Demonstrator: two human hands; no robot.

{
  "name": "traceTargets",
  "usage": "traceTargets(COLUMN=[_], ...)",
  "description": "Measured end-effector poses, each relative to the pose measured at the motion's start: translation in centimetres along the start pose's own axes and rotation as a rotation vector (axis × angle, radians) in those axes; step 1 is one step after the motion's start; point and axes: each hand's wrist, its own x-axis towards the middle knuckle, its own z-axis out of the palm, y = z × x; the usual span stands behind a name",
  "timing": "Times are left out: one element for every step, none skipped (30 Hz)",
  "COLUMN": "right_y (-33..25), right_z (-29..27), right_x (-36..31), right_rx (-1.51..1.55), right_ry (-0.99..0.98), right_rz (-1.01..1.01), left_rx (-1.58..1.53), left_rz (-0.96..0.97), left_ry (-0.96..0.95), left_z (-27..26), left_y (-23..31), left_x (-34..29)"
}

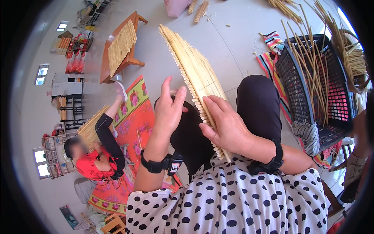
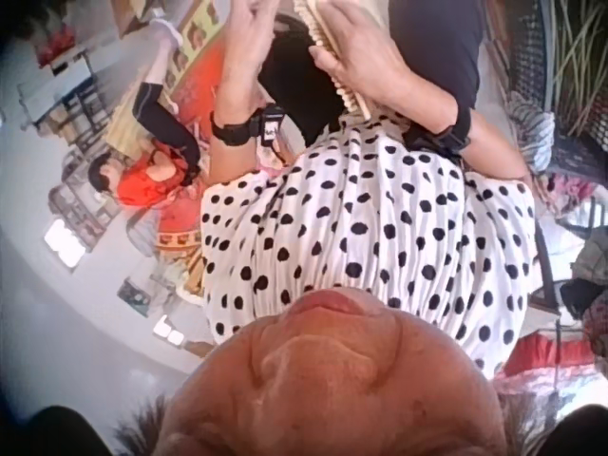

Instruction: The person sits on the floor and weaves a bamboo mat by hand, using a needle and thread to bind bamboo strips together. They repeatedly pass the needle through the strips and pull the thread to secure the structure.

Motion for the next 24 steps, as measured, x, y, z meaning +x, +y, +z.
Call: traceTargets(right_y=[-0.1,-0.2,0.0,0.3,0.7,0.8,0.8,0.9,1.2,1.4,1.3,1.6,2.0,2.0,1.7,1.3,0.9,0.5,0.2,0.1,0.3,0.1,-0.3,-0.4], right_z=[-0.2,-0.4,-0.5,-0.7,-0.9,-0.6,-0.6,-0.2,0.1,0.4,0.7,1.0,1.3,1.4,1.4,1.4,1.4,1.3,1.6,1.7,1.6,1.1,0.7,0.2], right_x=[-0.2,-0.3,-0.6,-0.8,-1.0,-1.1,-1.3,-1.6,-1.8,-2.0,-2.0,-2.0,-1.9,-1.8,-1.5,-1.3,-1.0,-0.7,-0.2,0.3,0.8,1.2,1.8,2.3], right_rx=[0.03,0.061,0.076,0.153,0.23,0.316,0.314,0.363,0.41,0.457,0.5,0.578,0.656,0.735,0.815,0.878,0.942,1.001,1.051,1.036,1.015,0.996,0.93,0.894], right_ry=[0.007,0.014,0.025,0.023,0.02,-0.003,-0.019,-0.034,-0.047,-0.062,-0.097,-0.103,-0.108,-0.112,-0.098,-0.084,-0.069,-0.05,-0.019,0.002,0.033,0.068,0.1,0.144], right_rz=[0.015,0.031,0.055,0.07,0.086,0.092,0.077,0.063,0.05,0.037,0.092,0.155,0.219,0.284,0.339,0.342,0.345,0.349,0.344,0.348,0.355,0.357,0.355,0.355], left_rx=[0.125,0.253,0.2,0.159,0.052,-0.05,-0.094,-0.139,-0.153,0.004,-0.016,-0.036,-0.067,-0.096,-0.12,-0.104,-0.087,-0.073,-0.061,-0.138,-0.117,-0.093,-0.062,-0.026], left_rz=[0.208,0.413,0.417,0.417,0.327,0.223,0.193,0.165,0.147,0.169,0.159,0.154,0.158,0.161,0.163,0.166,0.169,0.175,0.202,0.194,0.198,0.207,0.219,0.231], left_ry=[0.119,0.242,0.203,0.168,0.024,-0.104,-0.168,-0.23,-0.258,-0.215,-0.209,-0.207,-0.208,-0.209,-0.207,-0.206,-0.205,-0.207,-0.195,-0.237,-0.251,-0.266,-0.295,-0.322], left_z=[-0.3,-0.6,-0.4,-0.3,-0.2,-0.3,0.4,1.1,1.6,2.4,2.6,2.7,2.7,2.7,2.6,2.4,2.2,1.9,1.5,1.2,0.9,0.3,-0.3,-0.8], left_y=[-2.1,-3.5,-4.0,-4.0,-3.3,-3.2,-3.5,-3.7,-2.8,-3.6,-3.3,-3.1,-3.1,-3.1,-3.2,-3.2,-3.3,-3.3,-3.3,-3.6,-3.2,-2.2,-1.3,-0.5], left_x=[-0.3,-0.7,-1.4,-2.3,-3.7,-5.3,-6.3,-6.9,-7.4,-7.3,-7.5,-7.4,-7.2,-6.8,-6.5,-6.0,-5.4,-4.6,-3.8,-2.6,-1.3,-0.1,1.0,2.1])
